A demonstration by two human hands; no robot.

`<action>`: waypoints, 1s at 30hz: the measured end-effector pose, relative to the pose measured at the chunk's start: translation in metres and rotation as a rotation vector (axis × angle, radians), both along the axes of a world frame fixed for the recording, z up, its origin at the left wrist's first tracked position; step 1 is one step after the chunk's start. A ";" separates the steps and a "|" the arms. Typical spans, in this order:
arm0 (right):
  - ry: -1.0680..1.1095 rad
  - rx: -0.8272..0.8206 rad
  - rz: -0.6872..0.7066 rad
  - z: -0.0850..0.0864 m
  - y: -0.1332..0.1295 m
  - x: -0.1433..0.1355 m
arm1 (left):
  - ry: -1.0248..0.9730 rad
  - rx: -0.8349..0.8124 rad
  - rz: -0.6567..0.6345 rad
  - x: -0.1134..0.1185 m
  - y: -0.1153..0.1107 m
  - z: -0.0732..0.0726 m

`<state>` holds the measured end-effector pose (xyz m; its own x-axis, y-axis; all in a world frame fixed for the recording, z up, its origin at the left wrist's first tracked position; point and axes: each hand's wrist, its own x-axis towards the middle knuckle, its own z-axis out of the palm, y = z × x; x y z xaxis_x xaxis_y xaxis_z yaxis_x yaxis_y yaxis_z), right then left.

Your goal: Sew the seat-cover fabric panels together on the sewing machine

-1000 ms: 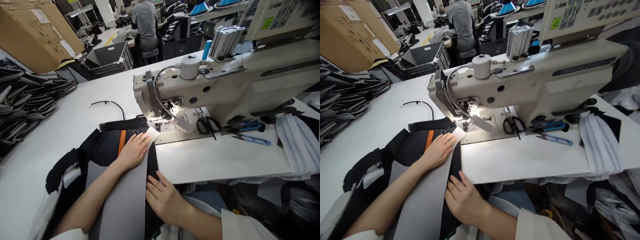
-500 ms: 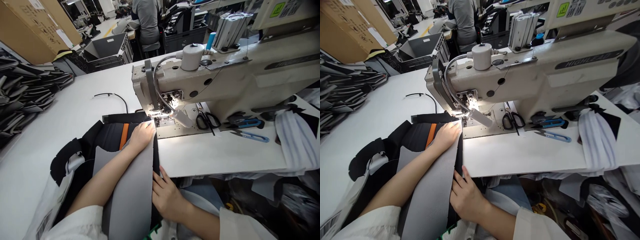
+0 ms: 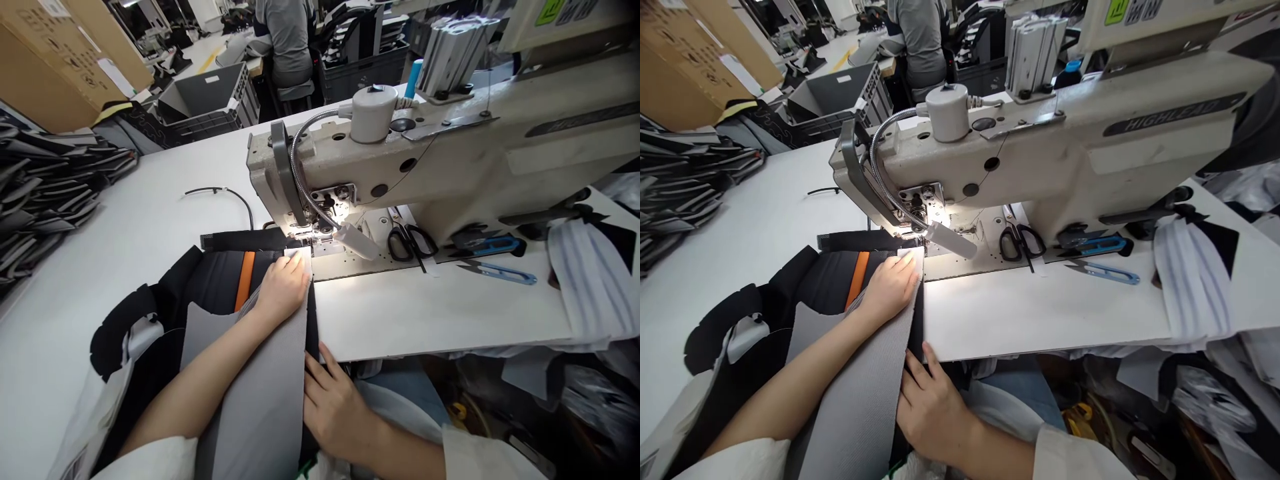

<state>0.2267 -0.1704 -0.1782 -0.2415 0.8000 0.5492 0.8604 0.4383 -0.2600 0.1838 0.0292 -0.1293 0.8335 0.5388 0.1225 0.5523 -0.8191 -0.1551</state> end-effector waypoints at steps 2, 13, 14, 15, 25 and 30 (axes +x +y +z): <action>-0.004 -0.003 0.002 0.001 0.000 0.002 | 0.035 -0.001 0.009 0.004 0.000 0.001; 0.007 -0.015 0.004 -0.001 0.000 0.006 | 0.126 -0.009 0.056 0.010 0.001 0.007; 0.003 -0.012 0.004 0.000 0.001 0.006 | 0.128 -0.012 0.061 0.011 0.002 0.008; -0.002 -0.009 0.003 0.000 0.001 0.007 | 0.131 -0.016 0.065 0.012 0.002 0.008; -0.005 0.009 0.000 0.004 0.009 0.017 | 0.098 -0.045 0.068 0.020 0.009 0.007; -0.013 -0.004 0.009 0.005 0.011 0.021 | 0.097 -0.074 0.047 0.023 0.011 0.011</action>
